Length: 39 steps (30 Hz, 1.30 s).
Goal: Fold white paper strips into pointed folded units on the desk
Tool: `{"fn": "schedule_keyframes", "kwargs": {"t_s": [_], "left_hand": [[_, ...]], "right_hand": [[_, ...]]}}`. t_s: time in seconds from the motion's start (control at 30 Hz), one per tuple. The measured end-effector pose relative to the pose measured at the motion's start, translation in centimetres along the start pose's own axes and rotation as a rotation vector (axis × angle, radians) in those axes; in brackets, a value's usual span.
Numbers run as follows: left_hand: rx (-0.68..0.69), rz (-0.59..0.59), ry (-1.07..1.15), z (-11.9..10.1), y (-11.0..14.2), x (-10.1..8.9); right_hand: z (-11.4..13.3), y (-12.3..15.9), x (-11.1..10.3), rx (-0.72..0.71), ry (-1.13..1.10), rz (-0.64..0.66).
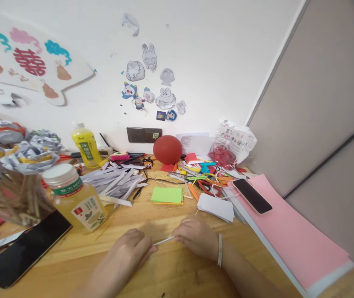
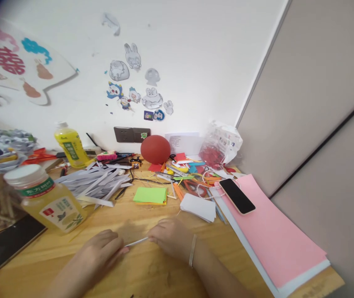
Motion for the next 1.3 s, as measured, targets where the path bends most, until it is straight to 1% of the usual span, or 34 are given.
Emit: {"fn": "schedule_keyframes", "kwargs": {"t_s": [0.07,0.13,0.23,0.43,0.57,0.67,0.73,0.8,0.9,0.97,1.03,1.1,1.23,1.3], "left_hand": [[-0.003,0.019,0.071,0.1,-0.2,-0.1],[-0.018,0.014,0.086,0.1,-0.3,-0.3],[-0.05,-0.014,0.066,0.2,-0.3,-0.6],[-0.089,0.053,0.114,0.3,0.1,-0.4],[-0.062,0.03,0.091,0.4,-0.1,-0.7],[-0.041,0.003,0.069,0.3,-0.4,-1.0],[-0.046,0.01,0.054,0.1,-0.5,-1.0],[-0.048,0.04,0.033,-0.2,-0.7,-0.8],[0.005,0.102,0.001,-1.1,-0.7,-0.1],[0.061,0.112,-0.024,-1.8,-0.6,0.6],[0.092,0.099,-0.047,-2.2,-0.4,1.1],[0.091,0.071,-0.046,-2.4,-0.3,1.4],[0.062,-0.004,0.004,-2.4,-0.4,1.0],[0.065,-0.01,0.005,-2.4,-0.4,0.7]], "right_hand": [[-0.2,0.1,-0.4,0.011,-0.024,-0.036],[-0.4,0.2,-0.5,0.021,-0.042,-0.045],[-0.6,0.3,-0.2,0.044,-0.051,-0.02],[-1.0,0.3,0.2,0.098,-0.037,0.03],[-0.9,0.3,-0.2,0.069,-0.065,0.016],[-0.8,0.5,-0.5,0.09,-0.051,-0.008],[-0.5,0.4,-0.4,0.104,-0.018,-0.023],[0.0,0.3,0.2,0.087,0.026,-0.03],[1.3,-0.1,1.6,-0.006,0.089,-0.004],[2.2,-0.4,2.5,-0.066,0.124,0.013],[2.9,-0.5,2.9,-0.091,0.149,0.014],[3.3,-0.5,3.0,-0.1,0.139,0.009],[3.7,-0.5,2.3,-0.093,0.088,0.002],[3.6,-0.5,2.2,-0.076,0.083,0.012]]}}
Point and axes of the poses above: each hand's wrist, its own y-axis away from the middle knuckle, its own x-axis out of the palm, z = x × y, the point moved 5 cm from there along -y, towards the middle knuckle, and after that the axes turned 6 degrees about x, right-handed, at the moved point
